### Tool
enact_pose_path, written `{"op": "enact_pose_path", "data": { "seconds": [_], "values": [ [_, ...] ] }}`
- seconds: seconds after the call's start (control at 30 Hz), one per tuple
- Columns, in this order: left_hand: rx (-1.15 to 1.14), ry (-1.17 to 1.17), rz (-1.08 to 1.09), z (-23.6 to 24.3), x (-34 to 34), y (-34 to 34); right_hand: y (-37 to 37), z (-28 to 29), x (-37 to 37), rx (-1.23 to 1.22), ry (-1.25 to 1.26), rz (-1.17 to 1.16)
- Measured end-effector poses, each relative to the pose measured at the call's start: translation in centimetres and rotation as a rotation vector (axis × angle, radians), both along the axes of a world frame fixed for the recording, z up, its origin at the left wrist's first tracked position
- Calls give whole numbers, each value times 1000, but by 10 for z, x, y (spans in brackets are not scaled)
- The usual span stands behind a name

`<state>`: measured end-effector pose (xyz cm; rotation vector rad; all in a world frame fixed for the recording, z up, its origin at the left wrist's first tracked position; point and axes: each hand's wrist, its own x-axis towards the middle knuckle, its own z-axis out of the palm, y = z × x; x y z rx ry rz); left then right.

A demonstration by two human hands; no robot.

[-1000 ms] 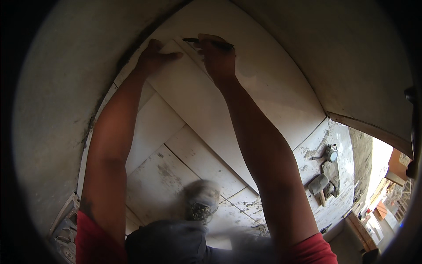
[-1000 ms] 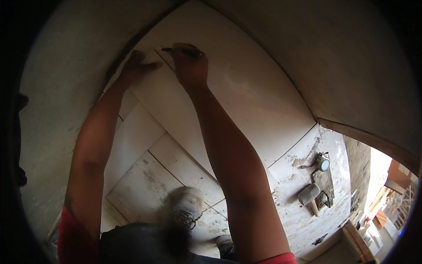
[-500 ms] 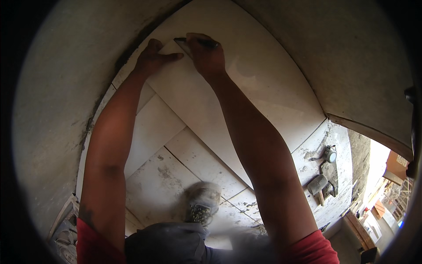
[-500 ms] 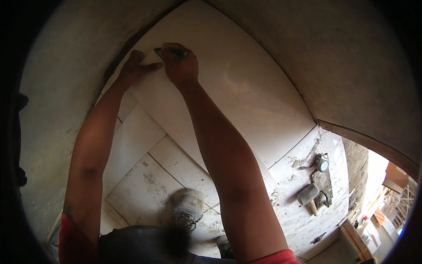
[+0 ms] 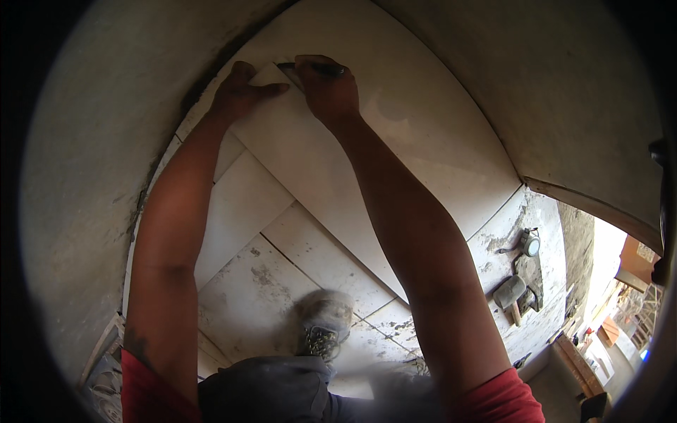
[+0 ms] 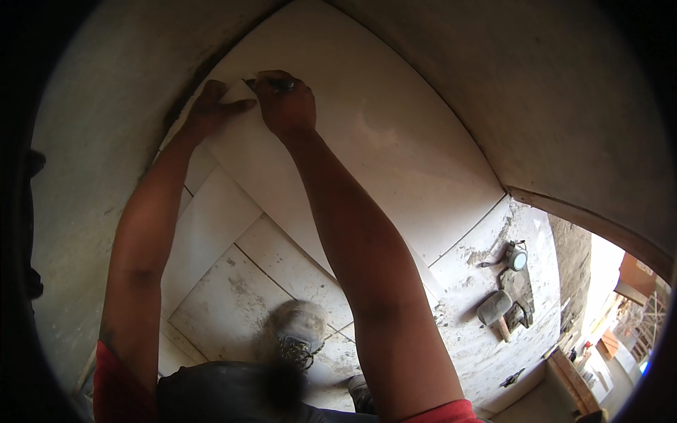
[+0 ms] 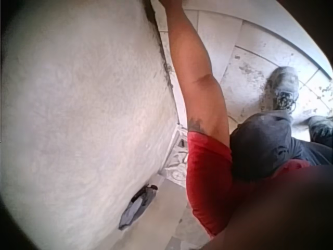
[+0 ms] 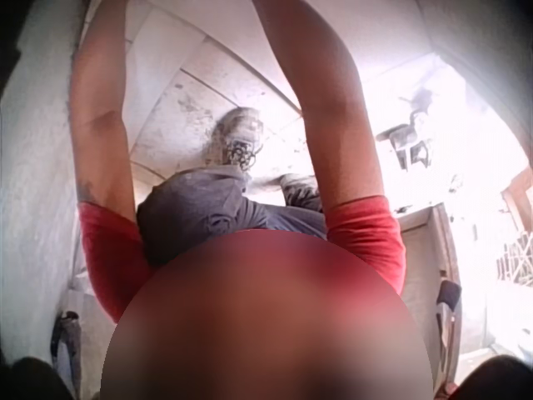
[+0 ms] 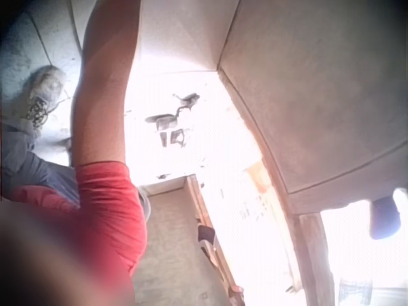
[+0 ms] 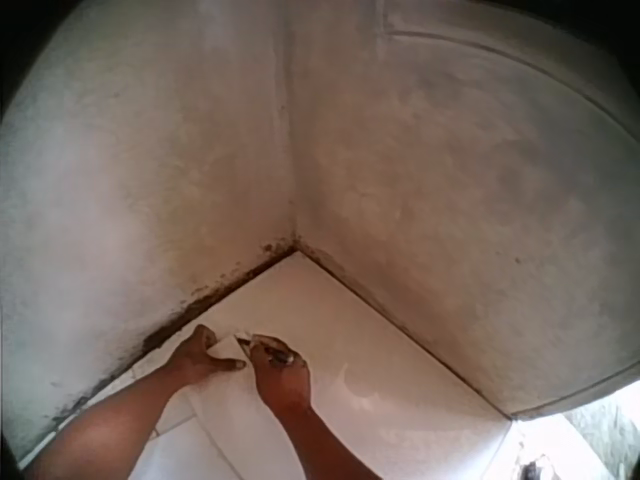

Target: The person measures a section of the floor with a tape measure and marks a tile with a pen. They then pick up a tile, place it on the floor, and mark it again.

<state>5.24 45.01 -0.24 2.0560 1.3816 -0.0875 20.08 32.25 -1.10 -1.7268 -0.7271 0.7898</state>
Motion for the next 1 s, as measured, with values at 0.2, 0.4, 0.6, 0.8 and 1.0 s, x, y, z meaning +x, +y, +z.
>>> {"op": "enact_pose_path", "data": {
  "seconds": [0.2,0.4,0.6,0.8,1.0],
  "values": [
    [-24,10,12,-1,1,1,-17,10,4,-95,-89,33],
    [-29,-32,24,-6,0,2,-22,12,2,12,-3,-50],
    [-36,-41,-3,-4,-2,4,0,7,-7,57,-86,-19],
    [16,29,-8,-2,0,2,3,7,-10,29,-101,9],
    [7,34,-10,-3,0,2,-2,6,0,-43,-191,93]
  ]
}}
